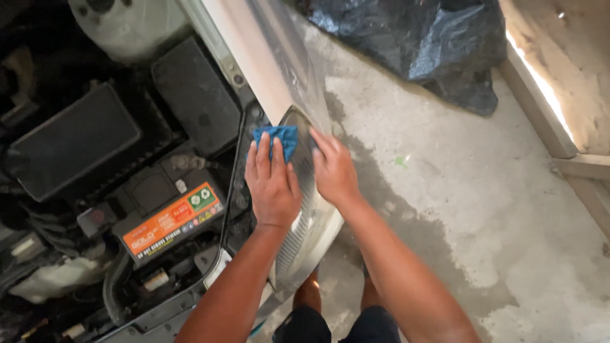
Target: Clean and restore a car headlight using a cloth and sandpaper with water.
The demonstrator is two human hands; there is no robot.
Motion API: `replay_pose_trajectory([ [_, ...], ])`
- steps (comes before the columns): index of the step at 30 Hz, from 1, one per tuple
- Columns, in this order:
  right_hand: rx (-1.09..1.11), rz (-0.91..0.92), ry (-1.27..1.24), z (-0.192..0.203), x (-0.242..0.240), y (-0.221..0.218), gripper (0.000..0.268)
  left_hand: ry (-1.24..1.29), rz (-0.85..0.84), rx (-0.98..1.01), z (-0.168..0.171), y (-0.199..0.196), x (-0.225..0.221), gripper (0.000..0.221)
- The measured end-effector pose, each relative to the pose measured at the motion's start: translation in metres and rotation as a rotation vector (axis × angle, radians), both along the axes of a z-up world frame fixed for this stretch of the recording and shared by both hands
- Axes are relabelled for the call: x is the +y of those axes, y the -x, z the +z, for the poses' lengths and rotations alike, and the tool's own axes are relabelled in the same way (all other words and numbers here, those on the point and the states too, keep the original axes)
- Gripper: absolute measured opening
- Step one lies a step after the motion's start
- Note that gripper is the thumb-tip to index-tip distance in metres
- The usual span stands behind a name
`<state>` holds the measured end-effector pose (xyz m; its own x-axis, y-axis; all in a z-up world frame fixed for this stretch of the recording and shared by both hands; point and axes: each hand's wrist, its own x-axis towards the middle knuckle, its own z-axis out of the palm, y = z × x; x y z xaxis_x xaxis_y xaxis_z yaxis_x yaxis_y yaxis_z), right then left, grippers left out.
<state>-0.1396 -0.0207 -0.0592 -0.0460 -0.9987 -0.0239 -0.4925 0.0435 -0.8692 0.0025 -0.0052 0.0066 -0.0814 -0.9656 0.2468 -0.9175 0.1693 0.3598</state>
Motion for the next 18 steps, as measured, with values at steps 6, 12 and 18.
replay_pose_trajectory([
  [6,-0.19,-0.13,-0.288,-0.048,0.036,0.014,0.044,-0.005,-0.011,-0.01,-0.002,-0.002,0.005,0.052],
  [12,-0.173,-0.068,-0.024,-0.025,0.011,0.002,0.04,-0.003,-0.015,-0.035,-0.007,-0.002,0.006,0.052],
  [18,-0.302,-0.167,-0.206,-0.041,0.04,0.009,0.037,0.02,-0.021,-0.033,-0.005,0.001,0.003,0.05],
])
